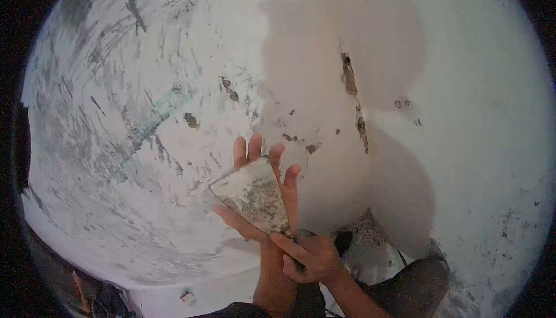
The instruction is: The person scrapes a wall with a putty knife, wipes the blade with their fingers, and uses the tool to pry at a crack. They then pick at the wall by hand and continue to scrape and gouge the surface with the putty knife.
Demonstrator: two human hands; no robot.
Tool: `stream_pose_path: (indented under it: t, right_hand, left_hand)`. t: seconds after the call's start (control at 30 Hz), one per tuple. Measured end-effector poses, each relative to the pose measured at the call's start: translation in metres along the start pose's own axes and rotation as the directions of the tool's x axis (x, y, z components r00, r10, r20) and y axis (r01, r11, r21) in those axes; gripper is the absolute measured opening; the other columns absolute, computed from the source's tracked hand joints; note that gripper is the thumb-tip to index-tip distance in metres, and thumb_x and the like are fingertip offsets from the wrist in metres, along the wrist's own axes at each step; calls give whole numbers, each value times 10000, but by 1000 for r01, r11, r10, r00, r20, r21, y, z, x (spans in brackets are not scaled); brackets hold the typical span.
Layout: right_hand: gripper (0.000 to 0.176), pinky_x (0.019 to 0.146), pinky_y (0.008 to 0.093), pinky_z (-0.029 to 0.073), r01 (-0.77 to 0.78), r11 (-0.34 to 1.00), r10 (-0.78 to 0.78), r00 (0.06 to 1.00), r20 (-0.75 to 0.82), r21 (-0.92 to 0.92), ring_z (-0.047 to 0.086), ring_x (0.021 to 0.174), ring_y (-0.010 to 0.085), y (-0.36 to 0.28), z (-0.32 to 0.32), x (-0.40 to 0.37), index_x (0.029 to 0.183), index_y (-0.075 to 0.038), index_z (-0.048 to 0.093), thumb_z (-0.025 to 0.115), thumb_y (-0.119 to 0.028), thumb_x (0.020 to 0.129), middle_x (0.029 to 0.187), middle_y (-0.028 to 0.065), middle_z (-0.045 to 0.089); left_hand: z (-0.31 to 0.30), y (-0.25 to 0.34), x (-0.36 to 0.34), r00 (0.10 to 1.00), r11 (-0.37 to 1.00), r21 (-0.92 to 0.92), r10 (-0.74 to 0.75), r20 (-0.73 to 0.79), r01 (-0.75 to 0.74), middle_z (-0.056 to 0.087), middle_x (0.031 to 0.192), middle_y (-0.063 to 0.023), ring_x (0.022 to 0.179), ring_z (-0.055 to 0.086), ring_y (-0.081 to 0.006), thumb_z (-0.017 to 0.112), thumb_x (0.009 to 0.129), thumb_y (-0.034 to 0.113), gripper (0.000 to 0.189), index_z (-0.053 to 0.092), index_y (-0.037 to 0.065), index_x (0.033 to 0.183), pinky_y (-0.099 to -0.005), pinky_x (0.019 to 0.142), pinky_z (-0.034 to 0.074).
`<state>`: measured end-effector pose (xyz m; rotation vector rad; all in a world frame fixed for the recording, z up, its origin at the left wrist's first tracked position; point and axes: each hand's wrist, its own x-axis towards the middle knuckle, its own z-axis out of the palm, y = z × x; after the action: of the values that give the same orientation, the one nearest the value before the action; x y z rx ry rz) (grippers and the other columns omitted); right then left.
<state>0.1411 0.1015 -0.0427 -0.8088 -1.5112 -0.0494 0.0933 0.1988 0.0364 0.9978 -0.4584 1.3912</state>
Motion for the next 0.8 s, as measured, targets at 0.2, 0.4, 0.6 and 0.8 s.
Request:
stream_pose_path:
  t: [0.2, 0.4, 0.6, 0.8]
  right_hand:
    - [478, 418, 301, 453, 55, 998, -55, 998, 3, -14, 514, 432, 149, -3, 0, 1, 1251, -78, 611, 610, -87, 773, 566, 25, 513]
    - [521, 412, 307, 457, 53, 998, -53, 999, 5, 37, 522, 444, 134, -2, 0, 0, 1265, -87, 607, 639, -102, 745, 557, 3, 487]
    - [505, 420, 318, 469, 47, 998, -49, 998, 31, 43, 539, 458, 141, -3, -1, 0, 1271, -87, 604, 641, -132, 769, 572, 14, 509]
    - [483, 426, 321, 472, 56, 995, -57, 998, 10, 78, 554, 471, 150, -4, 0, 2, 1261, -97, 616, 669, -215, 796, 609, 44, 557]
  left_hand:
    - [7, 9, -7, 999, 999, -17, 40, -29, -40, 406, 1406, -194, 1303, 387, -378, 383, 818, 796, 957, 396, 26, 1385, -504, 1030, 408]
    - [12, 10, -10, 994, 995, -57, 72, -77, -77, 460, 1345, -209, 1289, 406, -388, 341, 853, 769, 867, 489, 40, 1299, -507, 1035, 408]
    - [16, 12, -9, 984, 994, -10, 102, -149, -105, 513, 1282, -204, 1247, 449, -394, 326, 874, 740, 815, 510, 50, 1265, -496, 1006, 441]
    - [22, 13, -7, 978, 990, -11, 139, -154, -143, 515, 1244, -193, 1216, 476, -394, 346, 889, 708, 731, 498, 78, 1226, -483, 977, 469]
